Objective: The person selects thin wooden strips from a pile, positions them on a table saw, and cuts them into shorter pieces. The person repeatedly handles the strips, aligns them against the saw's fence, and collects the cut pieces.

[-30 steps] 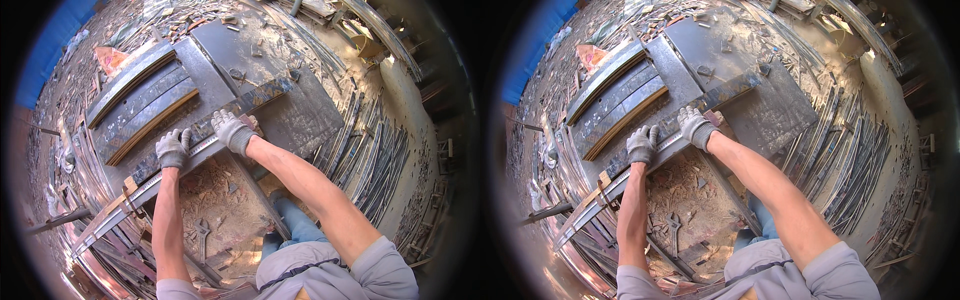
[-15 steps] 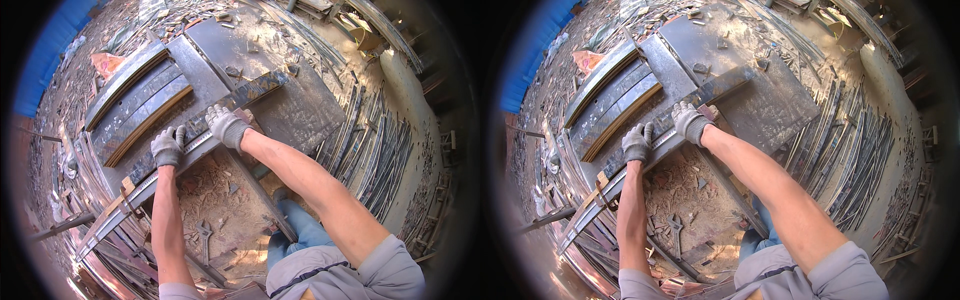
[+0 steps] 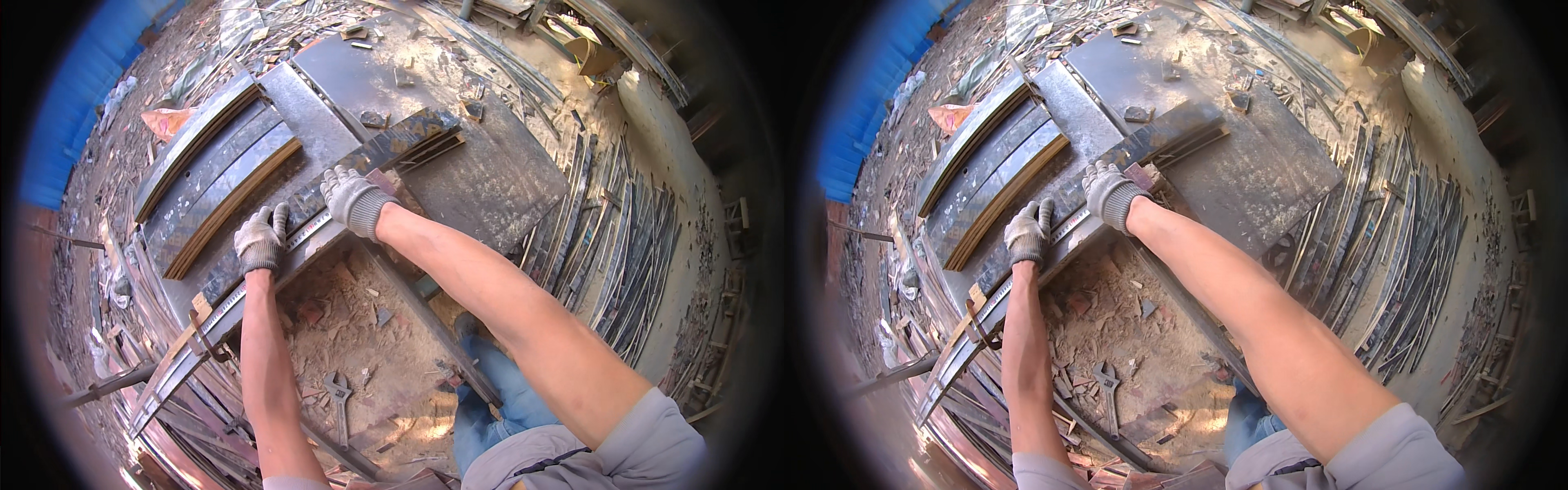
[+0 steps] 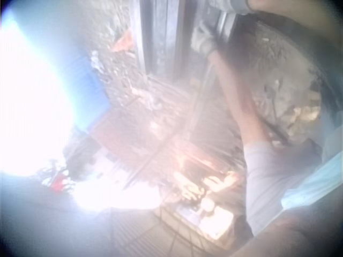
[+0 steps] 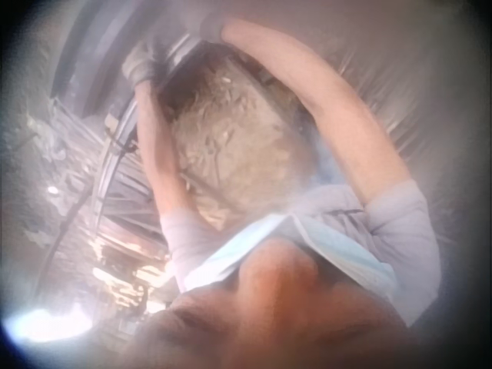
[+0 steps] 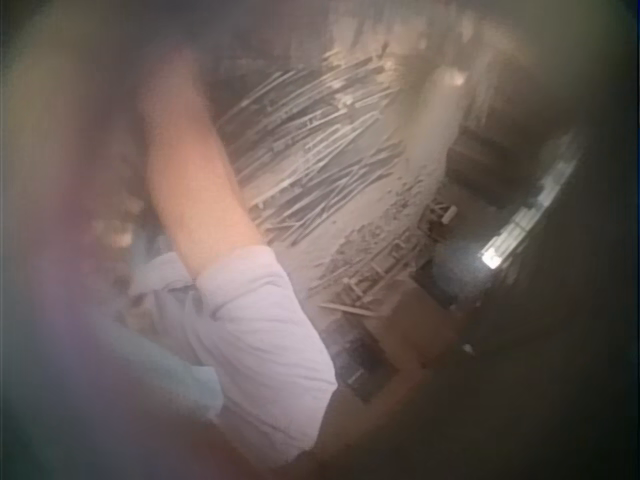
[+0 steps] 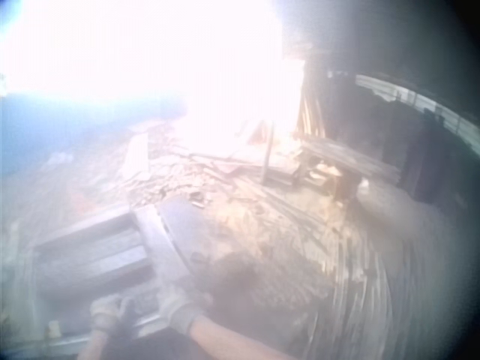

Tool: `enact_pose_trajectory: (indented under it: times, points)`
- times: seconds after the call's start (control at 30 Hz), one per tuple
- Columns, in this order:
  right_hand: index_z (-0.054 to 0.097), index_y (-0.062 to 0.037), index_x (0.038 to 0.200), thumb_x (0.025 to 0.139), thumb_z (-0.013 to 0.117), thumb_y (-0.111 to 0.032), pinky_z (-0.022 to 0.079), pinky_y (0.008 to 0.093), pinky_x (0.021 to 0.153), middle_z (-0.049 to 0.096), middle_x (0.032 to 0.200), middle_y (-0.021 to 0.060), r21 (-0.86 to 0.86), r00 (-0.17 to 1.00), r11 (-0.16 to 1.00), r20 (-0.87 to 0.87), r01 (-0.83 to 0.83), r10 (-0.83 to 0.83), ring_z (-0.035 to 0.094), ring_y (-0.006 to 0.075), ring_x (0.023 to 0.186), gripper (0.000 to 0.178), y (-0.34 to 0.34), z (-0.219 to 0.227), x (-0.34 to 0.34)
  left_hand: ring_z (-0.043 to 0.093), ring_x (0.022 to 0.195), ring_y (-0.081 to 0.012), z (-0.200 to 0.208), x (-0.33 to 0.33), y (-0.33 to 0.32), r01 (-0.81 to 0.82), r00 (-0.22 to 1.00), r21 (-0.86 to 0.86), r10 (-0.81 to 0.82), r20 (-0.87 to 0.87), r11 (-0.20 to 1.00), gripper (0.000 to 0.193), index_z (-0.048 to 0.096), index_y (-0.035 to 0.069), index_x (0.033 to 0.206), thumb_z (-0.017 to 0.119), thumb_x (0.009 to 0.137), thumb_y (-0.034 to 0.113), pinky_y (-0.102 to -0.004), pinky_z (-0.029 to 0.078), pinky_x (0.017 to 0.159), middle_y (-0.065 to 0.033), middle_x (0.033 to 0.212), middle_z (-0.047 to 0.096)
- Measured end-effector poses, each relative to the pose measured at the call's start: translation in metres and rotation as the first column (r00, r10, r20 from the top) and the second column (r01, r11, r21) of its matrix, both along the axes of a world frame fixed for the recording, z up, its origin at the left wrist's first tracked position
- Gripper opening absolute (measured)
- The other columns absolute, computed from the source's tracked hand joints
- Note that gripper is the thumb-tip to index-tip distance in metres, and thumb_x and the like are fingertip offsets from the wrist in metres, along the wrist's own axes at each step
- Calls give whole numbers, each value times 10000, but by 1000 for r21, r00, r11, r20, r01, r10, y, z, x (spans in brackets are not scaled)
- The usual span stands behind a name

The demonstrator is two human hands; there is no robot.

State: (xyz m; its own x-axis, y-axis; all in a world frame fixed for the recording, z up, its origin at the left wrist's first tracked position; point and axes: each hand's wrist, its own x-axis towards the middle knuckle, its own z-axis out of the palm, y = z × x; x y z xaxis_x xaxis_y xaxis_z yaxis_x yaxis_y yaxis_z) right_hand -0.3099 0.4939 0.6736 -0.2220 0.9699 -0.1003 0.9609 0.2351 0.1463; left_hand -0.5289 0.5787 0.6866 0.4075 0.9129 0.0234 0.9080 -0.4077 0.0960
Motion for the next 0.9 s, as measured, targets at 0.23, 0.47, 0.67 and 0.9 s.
enact_pose_trajectory:
  times: [0.23,0.47,0.67,0.9]
  points:
    - [519,113,1549,1044,572,-146,473,534,1213,522,1607,347,109,999,994,-52,5,1,563,485,1465,569,1,-5,0,731,1088,-446,-1,1,-1,-24,1000,45,24,-9,999,600,760,131,1155,456,1108,646,-558,548,958,-226,1138,777]
    - [577,118,1486,1052,552,-145,510,527,1154,596,1516,354,246,993,968,-112,49,-22,619,475,1386,508,2,-12,-1,733,1052,-465,-6,1,-2,-8,1000,78,9,-9,997,618,756,146,1141,444,1100,678,-563,555,929,-236,1080,778]
    - [571,110,1500,1063,547,-159,502,531,1167,572,1557,340,148,996,989,-83,29,-17,597,479,1415,515,4,-17,-1,730,1040,-471,-6,0,-2,-9,1000,85,9,10,996,619,748,134,1114,447,1101,674,-565,555,917,-242,1069,773]
    - [569,120,1493,1065,546,-163,501,554,1164,559,1567,346,132,991,989,-129,59,-42,577,481,1440,514,8,-16,-4,723,1051,-473,-11,1,0,-8,999,104,4,37,995,609,754,131,1106,461,1100,665,-569,547,921,-245,1070,771]
